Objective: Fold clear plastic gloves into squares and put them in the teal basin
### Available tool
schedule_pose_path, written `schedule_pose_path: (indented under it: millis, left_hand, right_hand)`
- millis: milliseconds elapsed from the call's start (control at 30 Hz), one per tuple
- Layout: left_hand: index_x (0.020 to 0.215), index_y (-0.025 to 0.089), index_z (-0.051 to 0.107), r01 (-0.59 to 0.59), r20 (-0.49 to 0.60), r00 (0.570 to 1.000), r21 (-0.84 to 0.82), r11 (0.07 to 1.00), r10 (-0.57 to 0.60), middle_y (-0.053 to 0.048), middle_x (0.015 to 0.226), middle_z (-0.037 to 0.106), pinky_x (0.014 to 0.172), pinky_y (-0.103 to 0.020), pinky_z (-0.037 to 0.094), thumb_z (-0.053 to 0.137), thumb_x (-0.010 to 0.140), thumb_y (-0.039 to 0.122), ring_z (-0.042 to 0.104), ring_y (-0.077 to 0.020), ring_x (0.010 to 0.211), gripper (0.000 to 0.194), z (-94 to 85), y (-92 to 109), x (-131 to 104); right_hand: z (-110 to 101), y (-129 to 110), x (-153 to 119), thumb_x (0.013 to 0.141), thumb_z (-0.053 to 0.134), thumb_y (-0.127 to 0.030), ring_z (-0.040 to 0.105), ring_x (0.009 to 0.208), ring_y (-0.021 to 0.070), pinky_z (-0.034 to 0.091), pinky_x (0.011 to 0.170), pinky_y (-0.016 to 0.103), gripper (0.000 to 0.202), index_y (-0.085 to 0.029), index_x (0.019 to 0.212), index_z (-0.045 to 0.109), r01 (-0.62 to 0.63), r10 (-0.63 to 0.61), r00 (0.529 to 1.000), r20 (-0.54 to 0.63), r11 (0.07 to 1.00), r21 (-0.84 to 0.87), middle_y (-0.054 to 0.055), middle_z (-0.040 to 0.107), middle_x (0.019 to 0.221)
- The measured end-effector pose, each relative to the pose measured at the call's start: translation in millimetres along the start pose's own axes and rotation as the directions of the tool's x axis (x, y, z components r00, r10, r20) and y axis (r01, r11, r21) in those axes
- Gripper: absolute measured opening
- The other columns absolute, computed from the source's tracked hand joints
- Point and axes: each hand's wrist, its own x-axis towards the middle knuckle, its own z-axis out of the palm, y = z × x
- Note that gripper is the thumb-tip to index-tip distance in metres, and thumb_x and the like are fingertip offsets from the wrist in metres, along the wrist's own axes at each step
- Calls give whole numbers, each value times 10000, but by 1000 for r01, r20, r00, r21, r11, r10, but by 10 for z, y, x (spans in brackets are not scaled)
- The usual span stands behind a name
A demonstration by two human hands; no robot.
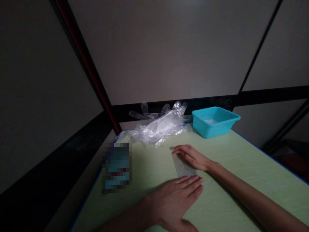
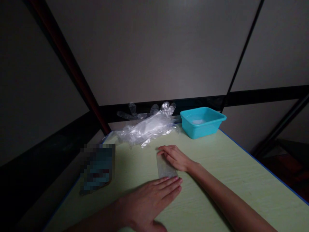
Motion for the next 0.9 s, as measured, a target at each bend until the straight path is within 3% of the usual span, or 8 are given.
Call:
schedule_pose_path:
  millis: [500,900]
  left_hand:
    - [1332,170,231,-5,-58,998,12,1000,6,-111,1410,164,1045,-382,157,464,753,548,165,-268,1278,729,18,27,-23]
    - [1340,159,205,-31,-8,999,31,999,31,-125,1417,125,1045,-369,146,433,770,552,132,-262,1287,728,13,20,-16]
  right_hand:
    - [-1,-7,-4,848,316,-129,484,1050,192,333,902,373,316,-173,1126,461,-36,40,998,38,993,-113,75,553,1138]
    - [4,7,14,848,326,-120,515,993,182,340,885,355,322,-168,1147,435,-20,23,999,33,996,-81,57,602,1057]
